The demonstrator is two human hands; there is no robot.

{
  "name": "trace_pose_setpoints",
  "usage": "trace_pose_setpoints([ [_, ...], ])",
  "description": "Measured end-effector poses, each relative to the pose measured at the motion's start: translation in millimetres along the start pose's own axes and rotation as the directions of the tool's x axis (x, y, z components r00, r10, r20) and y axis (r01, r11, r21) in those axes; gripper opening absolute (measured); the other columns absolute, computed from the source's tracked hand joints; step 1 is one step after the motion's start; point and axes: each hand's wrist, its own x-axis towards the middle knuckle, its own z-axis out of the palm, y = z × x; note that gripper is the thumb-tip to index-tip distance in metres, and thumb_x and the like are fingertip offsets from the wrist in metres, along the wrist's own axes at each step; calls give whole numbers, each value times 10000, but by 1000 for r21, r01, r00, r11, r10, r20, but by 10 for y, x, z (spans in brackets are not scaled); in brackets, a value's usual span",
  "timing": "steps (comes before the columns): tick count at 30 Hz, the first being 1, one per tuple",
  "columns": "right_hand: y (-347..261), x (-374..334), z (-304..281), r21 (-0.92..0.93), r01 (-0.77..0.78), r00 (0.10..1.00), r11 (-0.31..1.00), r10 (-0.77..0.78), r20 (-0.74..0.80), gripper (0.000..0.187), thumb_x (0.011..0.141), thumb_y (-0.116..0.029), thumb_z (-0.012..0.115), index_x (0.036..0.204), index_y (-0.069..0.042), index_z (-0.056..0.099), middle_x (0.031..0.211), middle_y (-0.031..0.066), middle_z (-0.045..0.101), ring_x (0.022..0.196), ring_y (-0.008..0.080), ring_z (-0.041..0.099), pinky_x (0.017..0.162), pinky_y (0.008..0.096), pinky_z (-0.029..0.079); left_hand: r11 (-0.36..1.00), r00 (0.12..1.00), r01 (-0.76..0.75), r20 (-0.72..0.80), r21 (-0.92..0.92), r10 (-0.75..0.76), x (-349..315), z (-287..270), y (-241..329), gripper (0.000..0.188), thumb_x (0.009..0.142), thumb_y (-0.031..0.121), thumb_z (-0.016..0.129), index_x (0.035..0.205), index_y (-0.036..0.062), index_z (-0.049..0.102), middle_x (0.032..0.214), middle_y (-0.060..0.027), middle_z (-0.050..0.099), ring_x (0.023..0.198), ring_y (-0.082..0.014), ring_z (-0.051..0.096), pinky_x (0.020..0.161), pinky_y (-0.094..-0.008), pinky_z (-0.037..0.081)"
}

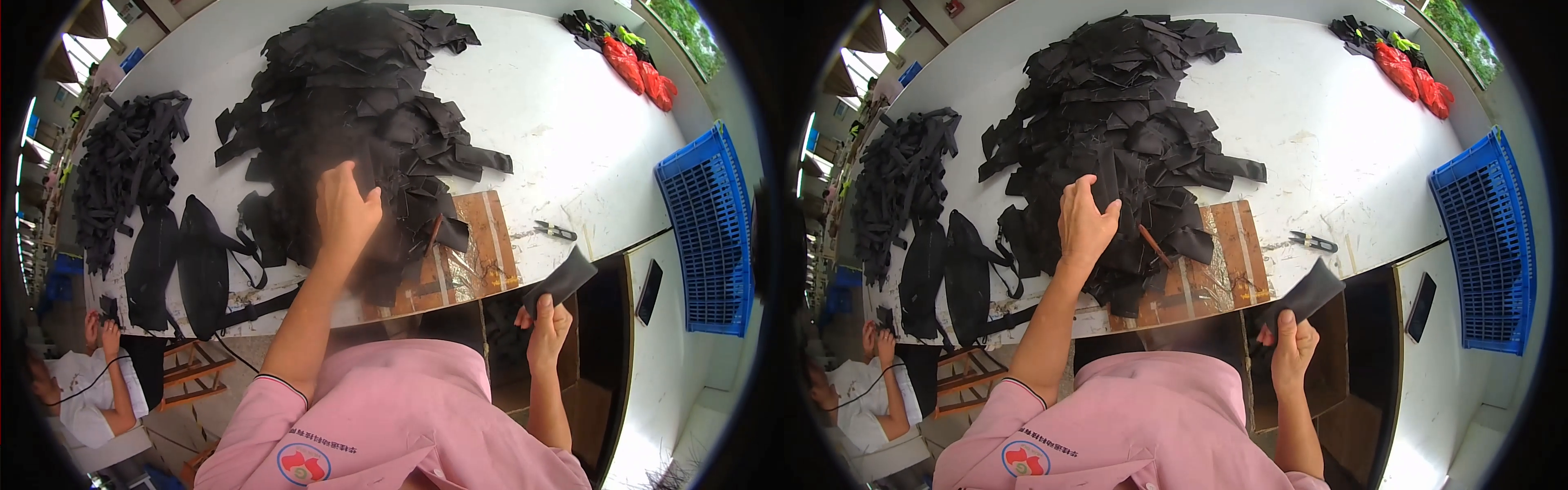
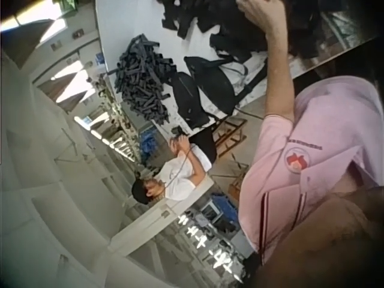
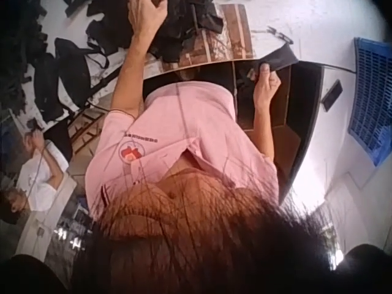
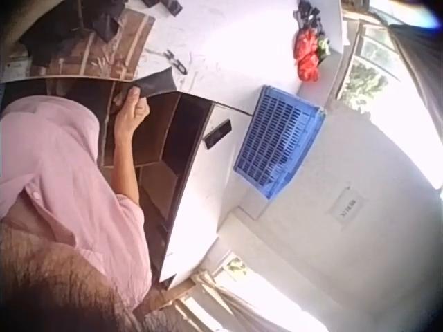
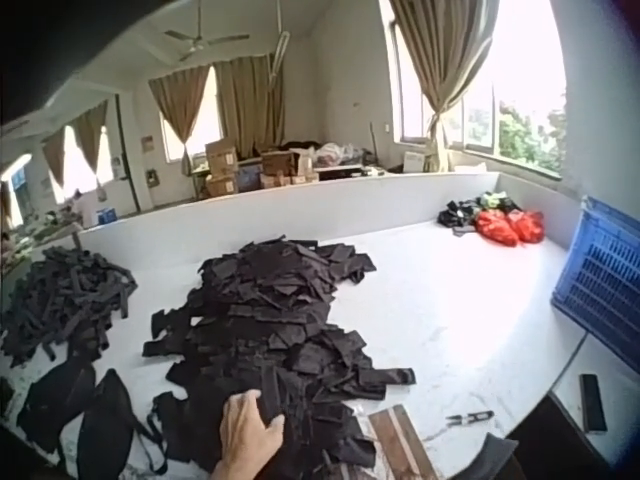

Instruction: Sorting and inspecting black fabric pieces on a large white table.

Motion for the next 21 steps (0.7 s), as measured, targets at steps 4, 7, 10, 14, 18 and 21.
trace_pose_setpoints([
  [4, 1120, -481, -601, -119, -310, 940, 943, 285, -188, 424, 900, -334, 469, 651, 6, 523, 549, 47, 522, 421, 85, 464, 415, 219, 380, 979, 981, 71, 162, 189, -102, -2, 66, 23, 371, 675, 173, 689, 936, -11, 499, 962, -183, 501, 922, -350, 497, 768, -396, 445],
  [7, 1492, -627, -676, -485, -570, 821, 663, 488, -298, 355, 890, -269, 474, 954, 72, 548, 626, 76, 577, 523, 106, 539, 465, 219, 421, 962, 998, -33, 60, 272, 17, -25, 145, -107, 191, 695, 157, 649, 756, -4, 564, 855, -152, 544, 849, -321, 526, 686, -396, 459],
  [10, 1027, -433, -292, -412, -433, 890, 801, 453, -54, 341, 891, -266, 475, 958, 57, 559, 648, 84, 585, 553, 119, 552, 494, 236, 441, 998, 998, -31, -57, 59, 34, -25, 144, -206, 145, 686, 103, 667, 707, -4, 571, 749, -137, 554, 724, -293, 560, 646, -370, 455],
  [14, 432, -191, 303, -383, -162, 918, 910, 281, 279, 318, 891, -242, 477, 927, 62, 567, 671, 121, 598, 627, 158, 582, 588, 268, 465, 977, 991, 0, -130, -214, -29, 19, -145, -351, 134, 720, 82, 662, 687, -25, 587, 600, -74, 550, 506, -164, 504, 506, -273, 405],
  [18, -124, -49, 870, -209, 27, 817, 978, 99, 568, 257, 872, -200, 494, 911, 41, 576, 716, 171, 573, 678, 243, 570, 630, 297, 441, 508, 895, 408, 222, -758, -387, 29, -610, -272, 98, 798, 147, 633, 781, 52, 616, 644, 24, 561, 541, -28, 472, 465, -175, 354],
  [21, -268, 120, 1228, 18, -313, 691, 949, 215, 690, 337, 871, -279, 529, 1015, 24, 552, 855, 82, 602, 796, 144, 584, 698, 259, 473, 169, 823, 518, 435, -838, -366, -34, -842, -139, 94, 806, 156, 620, 784, 66, 605, 680, 11, 577, 547, -41, 493, 463, -179, 366],
])
